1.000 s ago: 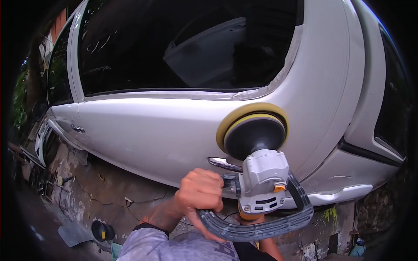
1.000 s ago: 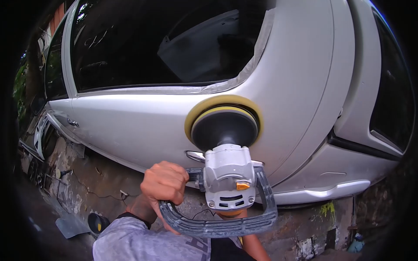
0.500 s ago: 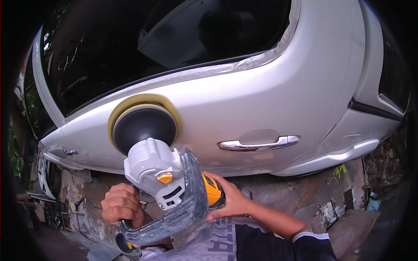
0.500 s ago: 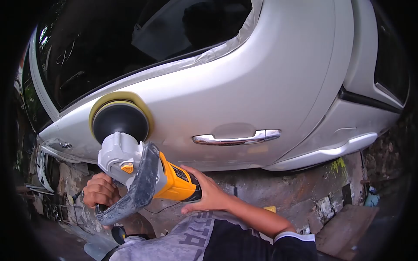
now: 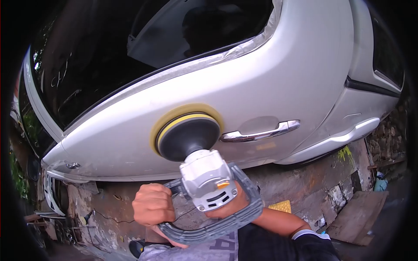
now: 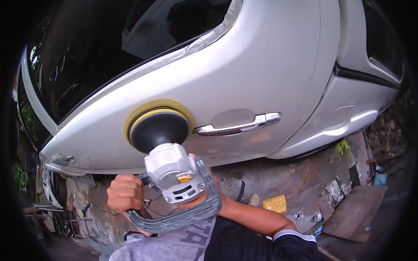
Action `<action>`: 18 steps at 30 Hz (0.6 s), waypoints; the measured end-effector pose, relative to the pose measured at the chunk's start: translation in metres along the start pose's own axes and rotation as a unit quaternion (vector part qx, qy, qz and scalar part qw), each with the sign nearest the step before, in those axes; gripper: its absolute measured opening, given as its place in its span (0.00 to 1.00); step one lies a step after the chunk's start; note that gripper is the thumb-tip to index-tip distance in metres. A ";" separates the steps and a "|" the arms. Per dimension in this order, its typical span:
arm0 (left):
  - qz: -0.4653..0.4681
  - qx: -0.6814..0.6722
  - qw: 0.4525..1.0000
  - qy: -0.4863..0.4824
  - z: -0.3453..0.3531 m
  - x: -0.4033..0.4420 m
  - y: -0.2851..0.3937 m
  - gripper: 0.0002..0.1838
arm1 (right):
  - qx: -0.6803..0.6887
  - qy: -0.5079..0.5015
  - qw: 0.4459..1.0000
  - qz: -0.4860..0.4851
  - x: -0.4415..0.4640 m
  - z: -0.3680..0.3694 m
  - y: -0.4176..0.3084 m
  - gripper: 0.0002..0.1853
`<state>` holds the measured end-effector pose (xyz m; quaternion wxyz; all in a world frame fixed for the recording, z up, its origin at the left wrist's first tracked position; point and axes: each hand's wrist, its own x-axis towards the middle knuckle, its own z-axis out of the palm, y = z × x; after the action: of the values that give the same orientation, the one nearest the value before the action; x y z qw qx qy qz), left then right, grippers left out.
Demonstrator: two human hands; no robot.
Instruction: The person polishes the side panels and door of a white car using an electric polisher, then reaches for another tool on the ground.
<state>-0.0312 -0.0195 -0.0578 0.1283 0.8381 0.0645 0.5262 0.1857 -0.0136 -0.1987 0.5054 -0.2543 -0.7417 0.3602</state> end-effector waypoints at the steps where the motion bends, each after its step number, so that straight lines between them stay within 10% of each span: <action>1: 0.009 -0.008 0.999 -0.046 -0.001 0.005 -0.004 0.19 | 0.020 0.013 1.000 0.010 -0.002 -0.002 0.001 0.64; 18: -0.076 0.040 0.996 -0.014 0.013 -0.030 0.016 0.32 | 0.197 0.025 0.975 0.100 -0.015 0.017 0.005 0.63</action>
<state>-0.0327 -0.0439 -0.0843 0.1353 0.8424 0.1475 0.5003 0.1756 -0.0266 -0.2149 0.5255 -0.2315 -0.6139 0.5417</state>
